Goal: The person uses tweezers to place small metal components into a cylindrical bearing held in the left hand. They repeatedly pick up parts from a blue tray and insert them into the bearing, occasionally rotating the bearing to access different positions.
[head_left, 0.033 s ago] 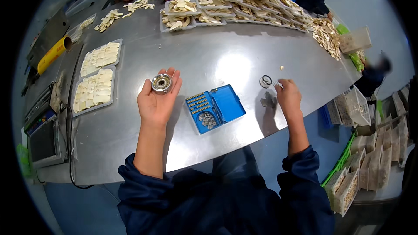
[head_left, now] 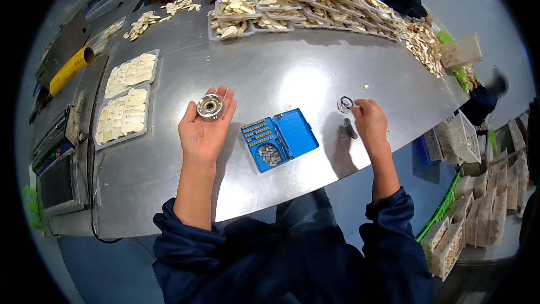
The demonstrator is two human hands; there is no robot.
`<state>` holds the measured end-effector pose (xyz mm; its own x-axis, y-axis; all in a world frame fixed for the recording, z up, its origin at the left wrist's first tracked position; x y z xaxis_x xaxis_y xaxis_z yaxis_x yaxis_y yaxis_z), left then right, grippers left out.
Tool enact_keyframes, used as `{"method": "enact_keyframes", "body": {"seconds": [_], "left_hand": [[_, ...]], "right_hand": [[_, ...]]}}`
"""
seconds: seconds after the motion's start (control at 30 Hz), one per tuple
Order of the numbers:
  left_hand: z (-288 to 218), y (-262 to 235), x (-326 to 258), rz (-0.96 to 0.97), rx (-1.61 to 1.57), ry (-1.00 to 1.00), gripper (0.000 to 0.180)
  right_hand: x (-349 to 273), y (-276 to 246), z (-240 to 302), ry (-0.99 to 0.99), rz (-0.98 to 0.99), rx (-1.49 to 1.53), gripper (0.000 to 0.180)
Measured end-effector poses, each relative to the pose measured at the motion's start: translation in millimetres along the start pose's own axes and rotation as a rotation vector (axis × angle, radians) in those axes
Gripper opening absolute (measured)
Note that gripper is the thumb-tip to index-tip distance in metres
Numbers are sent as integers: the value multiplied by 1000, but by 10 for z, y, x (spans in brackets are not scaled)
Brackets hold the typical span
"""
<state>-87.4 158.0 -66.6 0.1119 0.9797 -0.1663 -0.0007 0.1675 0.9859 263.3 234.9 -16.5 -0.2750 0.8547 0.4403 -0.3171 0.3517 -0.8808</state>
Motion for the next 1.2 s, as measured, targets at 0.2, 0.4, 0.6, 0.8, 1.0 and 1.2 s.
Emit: {"method": "enact_keyframes", "body": {"seconds": [0.2,0.4,0.6,0.8,1.0,1.2], "left_hand": [[45,-31,55,-17,-10,-21,42],[52,10,36,0,-34,-16,44],[66,16,39,34,-37,-36,44],[80,48,25,25,-17,-33,44],[78,16,43,32,-13,-50,44],[114,15,25,36,5,-63,45]], "right_hand": [[117,333,1280,-299,190,323,18],[208,698,1432,-174,367,207,30],[188,710,1286,-41,307,299,29],[120,723,1070,62,235,486,25],[77,668,1042,301,262,1022,19],[-93,595,1321,629,298,1646,9]]}}
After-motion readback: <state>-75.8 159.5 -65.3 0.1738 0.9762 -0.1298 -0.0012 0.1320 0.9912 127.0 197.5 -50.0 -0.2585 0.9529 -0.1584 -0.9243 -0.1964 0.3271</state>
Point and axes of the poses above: each hand's wrist, its own x-axis towards the middle knuckle, its own y-axis out of the palm, z = x × y, the point moved 9 cm from there along x, towards the middle knuckle, and after that the axes turned 13 degrees about -y, right-handed, at the moved point
